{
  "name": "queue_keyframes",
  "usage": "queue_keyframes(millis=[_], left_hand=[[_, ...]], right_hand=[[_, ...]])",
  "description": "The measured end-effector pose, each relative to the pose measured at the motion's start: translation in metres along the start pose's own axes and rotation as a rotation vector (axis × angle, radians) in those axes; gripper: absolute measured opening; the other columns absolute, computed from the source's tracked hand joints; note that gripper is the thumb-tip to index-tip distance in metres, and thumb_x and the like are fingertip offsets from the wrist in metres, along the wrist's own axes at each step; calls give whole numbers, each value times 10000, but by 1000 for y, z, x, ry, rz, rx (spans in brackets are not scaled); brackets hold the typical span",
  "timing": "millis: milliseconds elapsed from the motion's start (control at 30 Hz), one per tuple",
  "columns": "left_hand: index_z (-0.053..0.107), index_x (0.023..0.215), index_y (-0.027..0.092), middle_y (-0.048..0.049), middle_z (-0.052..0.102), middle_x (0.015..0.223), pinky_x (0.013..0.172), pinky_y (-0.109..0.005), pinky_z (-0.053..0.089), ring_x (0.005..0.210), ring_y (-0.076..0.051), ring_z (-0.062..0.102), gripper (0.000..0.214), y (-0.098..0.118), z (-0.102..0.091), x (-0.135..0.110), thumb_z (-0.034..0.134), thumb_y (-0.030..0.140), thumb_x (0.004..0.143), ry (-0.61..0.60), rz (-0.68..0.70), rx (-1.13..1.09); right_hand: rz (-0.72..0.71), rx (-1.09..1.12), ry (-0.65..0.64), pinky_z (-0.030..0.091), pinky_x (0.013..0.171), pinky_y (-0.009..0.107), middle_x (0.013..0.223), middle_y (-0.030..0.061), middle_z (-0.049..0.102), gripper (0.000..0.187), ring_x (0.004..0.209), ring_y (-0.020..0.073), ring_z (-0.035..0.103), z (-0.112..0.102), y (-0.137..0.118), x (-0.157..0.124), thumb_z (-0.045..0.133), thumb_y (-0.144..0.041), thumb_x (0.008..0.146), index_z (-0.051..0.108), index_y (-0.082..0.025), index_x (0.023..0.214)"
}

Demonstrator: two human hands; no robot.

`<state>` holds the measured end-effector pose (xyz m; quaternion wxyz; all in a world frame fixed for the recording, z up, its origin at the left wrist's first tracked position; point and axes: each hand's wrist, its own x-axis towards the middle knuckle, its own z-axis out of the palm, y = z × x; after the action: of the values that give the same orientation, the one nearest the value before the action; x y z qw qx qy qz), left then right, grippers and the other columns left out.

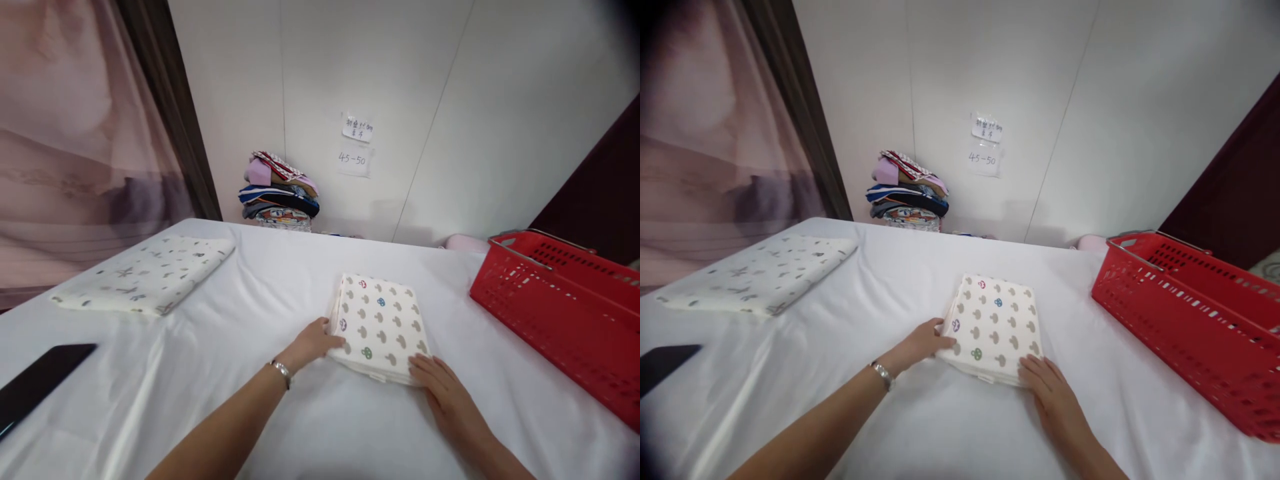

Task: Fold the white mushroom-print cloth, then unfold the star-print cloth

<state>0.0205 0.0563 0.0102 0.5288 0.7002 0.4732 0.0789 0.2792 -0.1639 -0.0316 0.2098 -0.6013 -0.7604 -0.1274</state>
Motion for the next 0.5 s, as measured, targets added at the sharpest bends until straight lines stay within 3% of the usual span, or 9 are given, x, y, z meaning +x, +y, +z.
queue_keyframes(millis=[100,233,367,500], left_hand=[[369,1336,157,-112,642,1074,586,-240,463,820,-208,633,825,-2,13,-11,632,567,670,9,-33,-102],[218,1406,99,-147,623,1108,612,-245,471,841,-209,632,960,8,16,-11,567,644,698,78,-67,-225],[269,1390,92,-156,587,1171,704,-254,472,950,-229,609,874,12,19,-11,613,530,717,168,-83,-216],[262,1396,123,-118,624,1093,713,-249,470,917,-208,617,790,5,22,-15,601,426,750,190,-64,-240]], right_hand=[[77,-19,-7,395,1022,456,1246,58,574,427,1207,210,486,-1,3,-9,401,-70,823,556,-229,1188],[95,-8,14,422,1000,461,1252,58,567,420,1201,226,490,5,-6,-7,408,-89,814,548,-218,1189],[119,-9,35,448,968,477,1252,65,565,417,1178,244,509,7,-11,-5,413,-96,793,561,-211,1166],[101,-6,7,448,966,492,1272,68,548,426,1195,247,493,2,-12,-8,423,-106,798,543,-220,1190]])
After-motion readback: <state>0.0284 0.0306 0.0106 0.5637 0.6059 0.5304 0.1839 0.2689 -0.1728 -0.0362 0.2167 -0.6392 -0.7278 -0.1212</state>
